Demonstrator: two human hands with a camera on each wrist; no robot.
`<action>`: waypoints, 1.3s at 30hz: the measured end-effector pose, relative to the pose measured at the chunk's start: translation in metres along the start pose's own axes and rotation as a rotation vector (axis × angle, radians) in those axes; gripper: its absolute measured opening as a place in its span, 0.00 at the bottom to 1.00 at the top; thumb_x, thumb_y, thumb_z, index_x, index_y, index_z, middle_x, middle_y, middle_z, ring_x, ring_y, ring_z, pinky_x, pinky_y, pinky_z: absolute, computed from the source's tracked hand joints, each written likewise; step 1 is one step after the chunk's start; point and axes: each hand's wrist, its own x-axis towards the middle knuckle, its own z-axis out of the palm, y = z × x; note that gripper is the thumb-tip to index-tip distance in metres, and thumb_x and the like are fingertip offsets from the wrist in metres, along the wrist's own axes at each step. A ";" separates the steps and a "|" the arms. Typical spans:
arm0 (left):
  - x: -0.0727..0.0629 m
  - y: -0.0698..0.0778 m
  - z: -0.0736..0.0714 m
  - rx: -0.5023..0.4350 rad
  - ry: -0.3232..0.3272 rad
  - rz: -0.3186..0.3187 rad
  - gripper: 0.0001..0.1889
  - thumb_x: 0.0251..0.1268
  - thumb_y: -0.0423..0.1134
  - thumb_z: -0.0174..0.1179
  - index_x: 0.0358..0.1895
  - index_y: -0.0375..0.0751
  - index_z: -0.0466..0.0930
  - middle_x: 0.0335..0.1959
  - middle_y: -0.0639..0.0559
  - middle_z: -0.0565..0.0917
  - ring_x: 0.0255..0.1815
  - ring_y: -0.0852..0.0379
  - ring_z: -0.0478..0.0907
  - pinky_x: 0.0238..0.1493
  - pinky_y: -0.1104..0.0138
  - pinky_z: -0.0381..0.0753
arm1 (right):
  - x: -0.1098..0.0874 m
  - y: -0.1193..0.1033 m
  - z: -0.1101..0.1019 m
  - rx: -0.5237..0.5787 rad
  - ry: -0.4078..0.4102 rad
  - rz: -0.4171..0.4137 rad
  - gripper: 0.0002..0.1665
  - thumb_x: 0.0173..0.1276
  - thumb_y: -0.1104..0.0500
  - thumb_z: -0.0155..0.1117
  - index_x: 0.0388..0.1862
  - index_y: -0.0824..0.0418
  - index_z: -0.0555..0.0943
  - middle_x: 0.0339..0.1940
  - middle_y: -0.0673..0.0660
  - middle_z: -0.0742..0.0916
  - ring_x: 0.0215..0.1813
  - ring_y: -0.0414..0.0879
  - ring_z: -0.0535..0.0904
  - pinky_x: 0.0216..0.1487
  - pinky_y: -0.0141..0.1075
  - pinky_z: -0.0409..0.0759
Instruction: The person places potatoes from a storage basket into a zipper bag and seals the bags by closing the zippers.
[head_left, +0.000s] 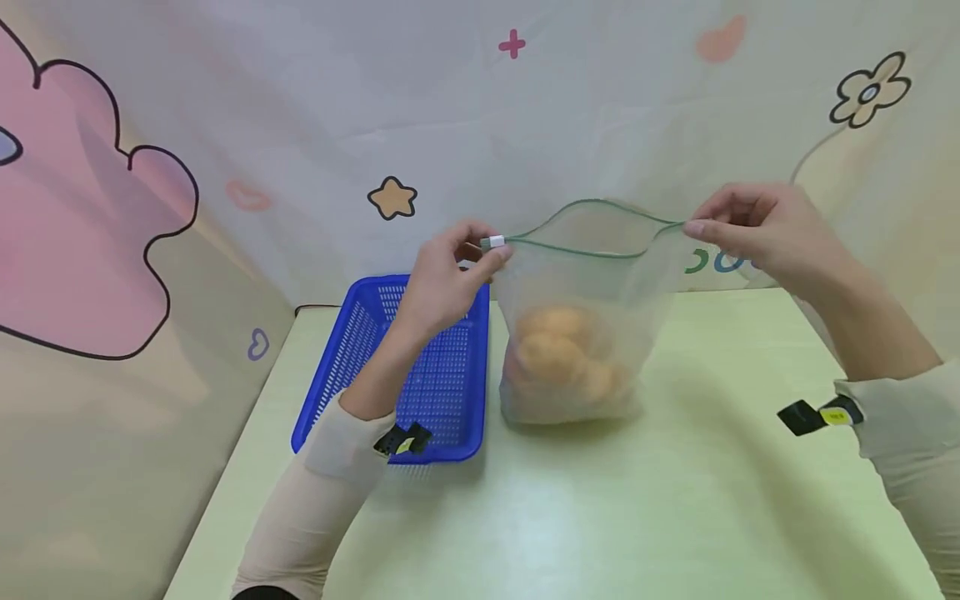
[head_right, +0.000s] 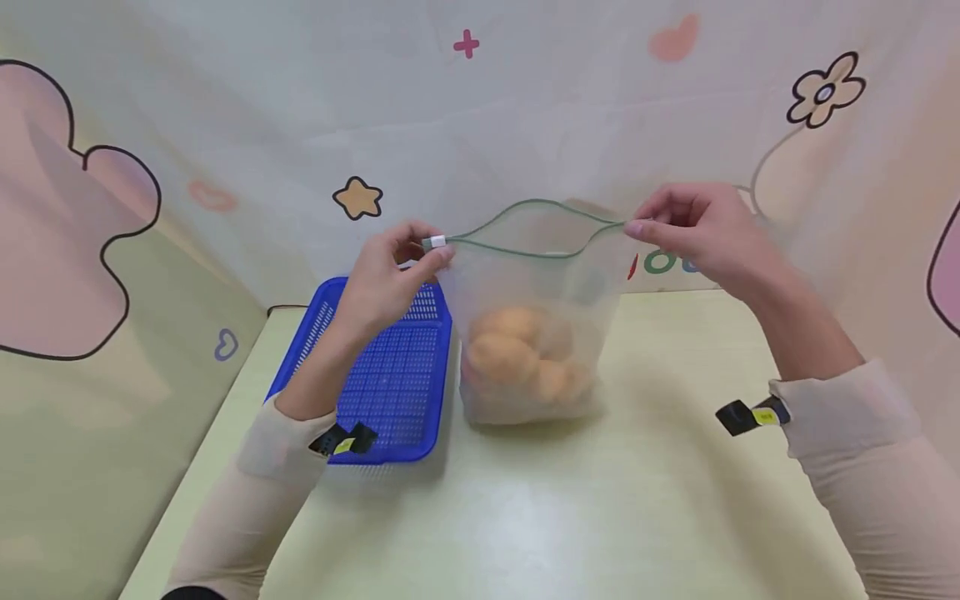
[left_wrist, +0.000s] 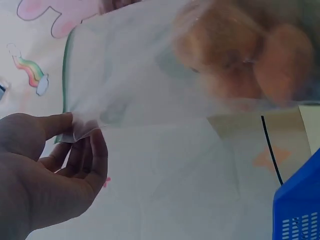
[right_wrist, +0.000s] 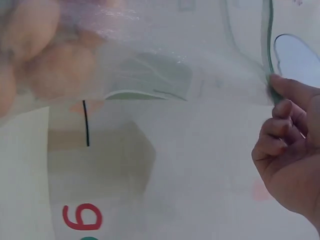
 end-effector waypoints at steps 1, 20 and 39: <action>0.002 -0.003 -0.001 -0.019 0.008 0.006 0.11 0.79 0.43 0.65 0.54 0.41 0.83 0.44 0.48 0.84 0.43 0.53 0.84 0.41 0.61 0.86 | -0.007 -0.003 -0.001 -0.018 0.039 -0.023 0.08 0.73 0.61 0.74 0.44 0.66 0.87 0.24 0.50 0.83 0.26 0.44 0.72 0.23 0.36 0.69; 0.013 -0.045 0.022 -0.145 -0.054 -0.024 0.09 0.81 0.38 0.62 0.55 0.37 0.82 0.46 0.44 0.82 0.50 0.50 0.83 0.50 0.61 0.89 | -0.034 -0.003 0.017 -0.302 0.186 -0.087 0.14 0.77 0.55 0.69 0.54 0.61 0.86 0.48 0.47 0.86 0.49 0.41 0.78 0.46 0.26 0.72; 0.001 -0.033 0.015 -0.237 -0.092 0.003 0.07 0.78 0.32 0.62 0.52 0.33 0.82 0.48 0.43 0.84 0.51 0.48 0.87 0.50 0.58 0.90 | 0.037 -0.080 0.167 -0.688 -0.083 -0.496 0.05 0.73 0.59 0.72 0.41 0.60 0.87 0.40 0.53 0.89 0.46 0.55 0.76 0.50 0.54 0.73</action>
